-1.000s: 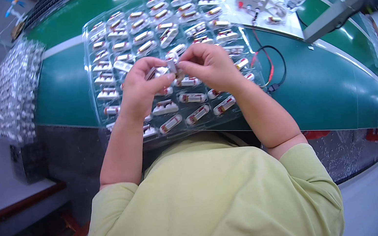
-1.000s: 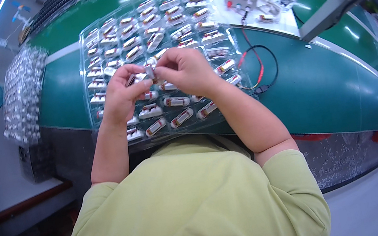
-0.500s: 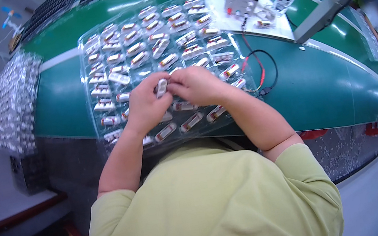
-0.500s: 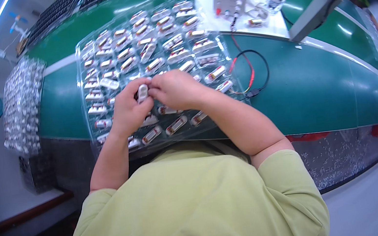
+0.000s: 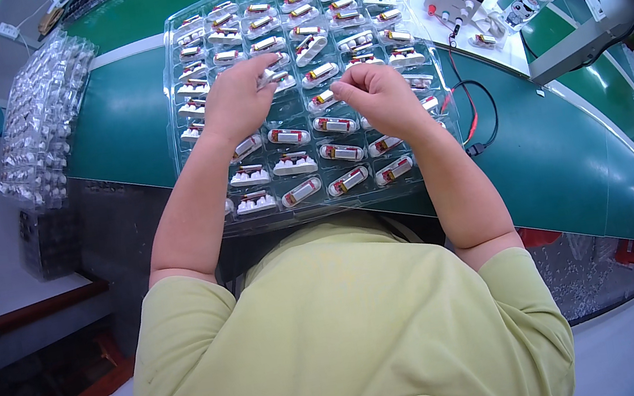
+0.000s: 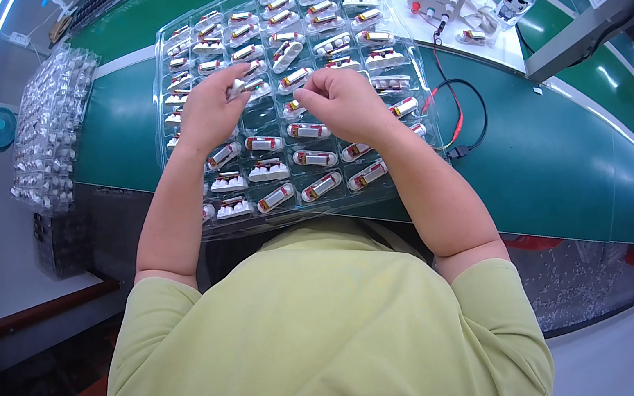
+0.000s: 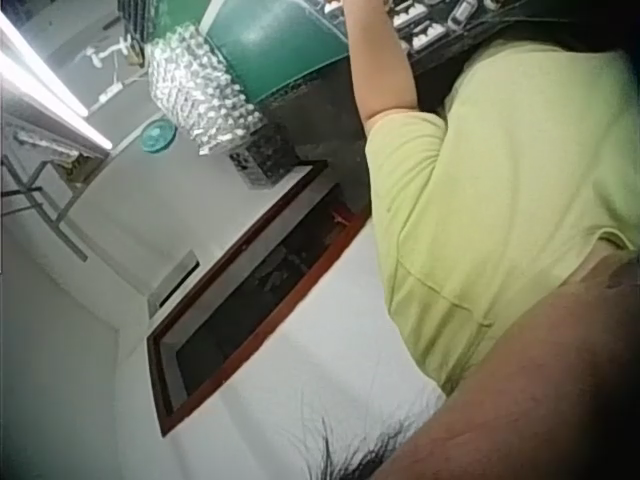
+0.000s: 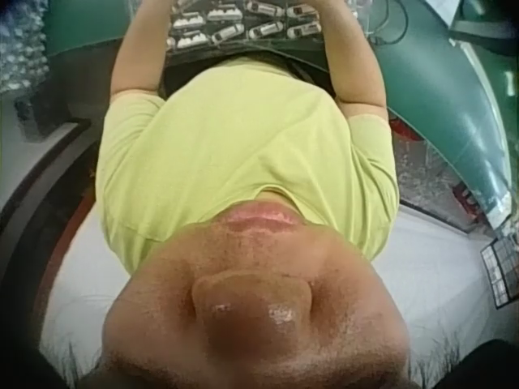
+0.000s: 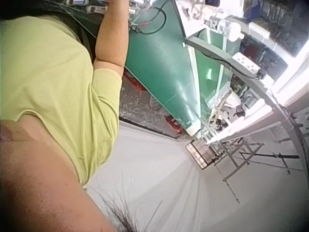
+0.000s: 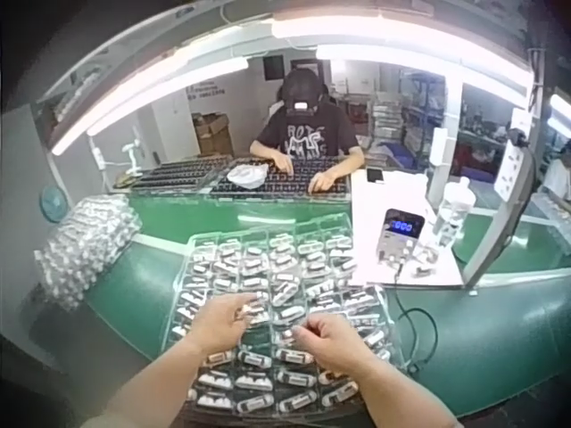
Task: The person tests small electronic components from a plastic tray using testing probes connected to a power supply.
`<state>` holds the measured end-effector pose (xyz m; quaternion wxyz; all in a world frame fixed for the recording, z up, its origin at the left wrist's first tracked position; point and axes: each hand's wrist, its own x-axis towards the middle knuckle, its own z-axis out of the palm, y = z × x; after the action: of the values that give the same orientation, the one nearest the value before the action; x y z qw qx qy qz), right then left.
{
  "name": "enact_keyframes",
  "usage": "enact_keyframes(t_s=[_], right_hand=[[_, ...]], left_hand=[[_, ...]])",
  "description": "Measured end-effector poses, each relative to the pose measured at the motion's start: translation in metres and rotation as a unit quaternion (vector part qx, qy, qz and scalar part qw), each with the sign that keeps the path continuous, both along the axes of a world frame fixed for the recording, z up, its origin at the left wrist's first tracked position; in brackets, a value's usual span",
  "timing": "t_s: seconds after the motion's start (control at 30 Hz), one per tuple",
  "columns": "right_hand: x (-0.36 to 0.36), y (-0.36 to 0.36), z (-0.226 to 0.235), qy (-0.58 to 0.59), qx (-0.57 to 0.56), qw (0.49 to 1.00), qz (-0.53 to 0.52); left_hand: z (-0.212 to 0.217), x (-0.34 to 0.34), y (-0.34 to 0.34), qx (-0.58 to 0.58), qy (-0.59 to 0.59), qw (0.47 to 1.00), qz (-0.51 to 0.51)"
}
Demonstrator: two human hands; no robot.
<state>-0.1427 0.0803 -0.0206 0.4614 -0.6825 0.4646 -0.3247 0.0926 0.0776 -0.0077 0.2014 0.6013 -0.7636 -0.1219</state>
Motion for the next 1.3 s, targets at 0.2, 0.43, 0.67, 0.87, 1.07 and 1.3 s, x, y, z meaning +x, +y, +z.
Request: enact_keyframes(t_s=[0.2, 0.43, 0.67, 0.87, 1.07, 1.3], right_hand=[[0.004, 0.005, 0.004, -0.026, 0.021, 0.999, 0.005], [0.012, 0.019, 0.012, -0.135, 0.089, 0.985, 0.067], [0.013, 0.020, 0.011, -0.131, 0.070, 0.988, 0.049], [0.016, 0.022, 0.008, -0.082, 0.048, 0.995, 0.041], [0.016, 0.022, 0.008, -0.073, 0.044, 0.996, 0.038], [0.017, 0.023, 0.013, -0.077, 0.063, 0.994, 0.039]], left_hand=[[0.007, 0.004, 0.017, 0.213, 0.570, 0.789, 0.090], [0.001, -0.041, 0.049, 0.276, 0.660, 0.698, 0.046], [-0.010, -0.048, 0.047, 0.264, 0.651, 0.710, 0.041], [-0.016, -0.054, 0.049, 0.200, 0.566, 0.799, 0.031], [-0.011, -0.058, 0.052, 0.119, 0.498, 0.859, 0.019], [-0.013, -0.057, 0.052, 0.131, 0.491, 0.861, 0.028]])
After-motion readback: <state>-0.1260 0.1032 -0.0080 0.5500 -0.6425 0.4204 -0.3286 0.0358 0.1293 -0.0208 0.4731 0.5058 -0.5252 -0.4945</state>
